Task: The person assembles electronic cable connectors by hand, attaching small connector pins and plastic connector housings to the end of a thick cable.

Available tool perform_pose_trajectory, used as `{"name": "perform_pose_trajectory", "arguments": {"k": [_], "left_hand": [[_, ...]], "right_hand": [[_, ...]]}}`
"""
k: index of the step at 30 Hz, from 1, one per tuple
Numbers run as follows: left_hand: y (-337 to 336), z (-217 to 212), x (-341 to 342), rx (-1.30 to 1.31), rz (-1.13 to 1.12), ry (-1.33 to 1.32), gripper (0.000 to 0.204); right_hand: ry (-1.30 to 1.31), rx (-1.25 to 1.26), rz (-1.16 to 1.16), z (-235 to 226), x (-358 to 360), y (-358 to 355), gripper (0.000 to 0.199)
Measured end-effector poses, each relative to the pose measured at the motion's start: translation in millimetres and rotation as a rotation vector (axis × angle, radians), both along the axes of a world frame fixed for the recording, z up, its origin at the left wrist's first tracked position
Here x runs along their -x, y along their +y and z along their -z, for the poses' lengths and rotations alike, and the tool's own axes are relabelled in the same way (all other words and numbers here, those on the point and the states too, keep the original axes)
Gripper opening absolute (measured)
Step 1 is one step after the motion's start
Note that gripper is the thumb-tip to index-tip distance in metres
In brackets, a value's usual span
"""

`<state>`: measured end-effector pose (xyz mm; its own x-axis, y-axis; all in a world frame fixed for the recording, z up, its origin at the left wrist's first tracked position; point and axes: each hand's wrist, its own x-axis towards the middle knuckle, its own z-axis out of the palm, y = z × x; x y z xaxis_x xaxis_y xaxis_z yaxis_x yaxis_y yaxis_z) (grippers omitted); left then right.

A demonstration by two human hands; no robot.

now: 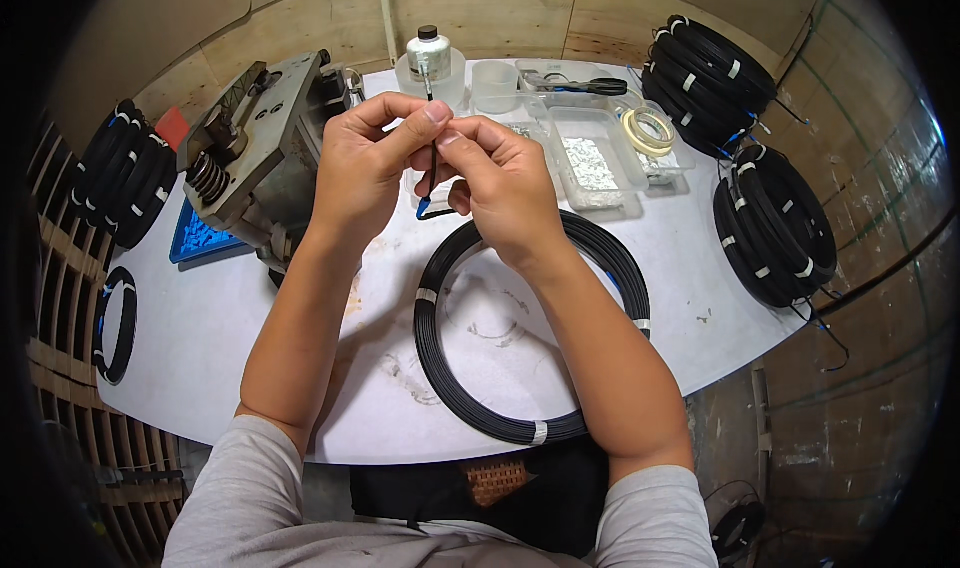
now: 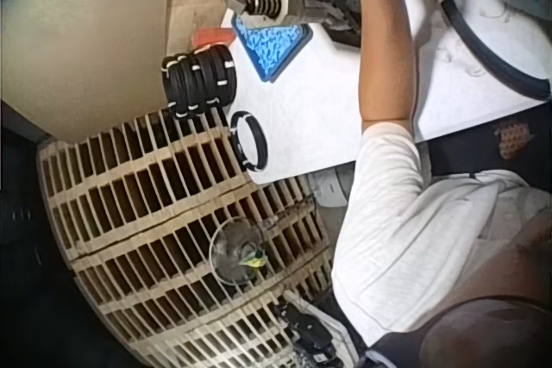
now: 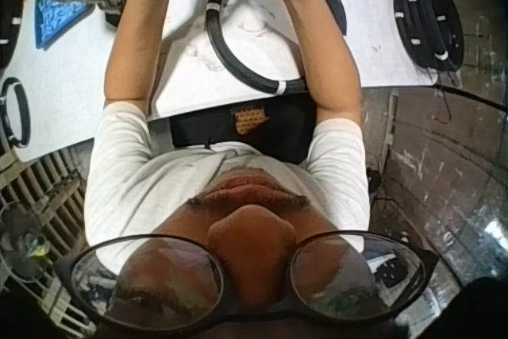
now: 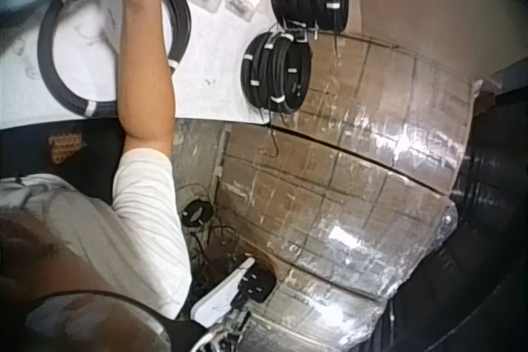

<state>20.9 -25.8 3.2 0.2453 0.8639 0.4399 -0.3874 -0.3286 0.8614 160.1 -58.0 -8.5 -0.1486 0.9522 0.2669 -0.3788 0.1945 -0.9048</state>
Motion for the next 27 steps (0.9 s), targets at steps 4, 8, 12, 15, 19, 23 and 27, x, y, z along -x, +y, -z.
{"name": "perform_pose_trajectory", "arguments": {"k": [4, 8, 12, 15, 19, 23, 27], "left_hand": [[1.5, -0.1, 1.2, 0.003, 0.013, 0.002, 0.016], [3.7, -0.1, 2.2, -0.031, 0.026, 0.006, 0.017], [4.7, 1.7, 4.2, -0.040, 0.038, 0.073, 0.022], [3.8, 1.6, 1.1, -0.053, 0.029, 0.043, 0.021], [3.1, 1.3, 0.9, -0.038, 0.047, 0.006, 0.020], [3.7, 1.7, 3.1, -0.023, 0.070, 0.045, 0.024], [4.1, 2.1, 0.4, -0.023, 0.046, 0.000, 0.019]], "right_hand": [[-0.052, -0.029, -0.035, 4.5, -2.5, 4.0, 0.022], [-0.027, -0.024, -0.061, 4.7, -3.5, 4.0, 0.024], [0.021, -0.029, -0.060, 6.3, -3.6, 5.7, 0.024], [0.008, -0.029, -0.014, 6.4, -1.3, 4.9, 0.023], [0.010, -0.024, -0.018, 5.7, -2.2, 4.6, 0.022], [0.007, -0.032, -0.003, 6.2, -0.9, 4.5, 0.021], [0.001, -0.030, 0.014, 6.3, 0.5, 3.9, 0.021]]}}
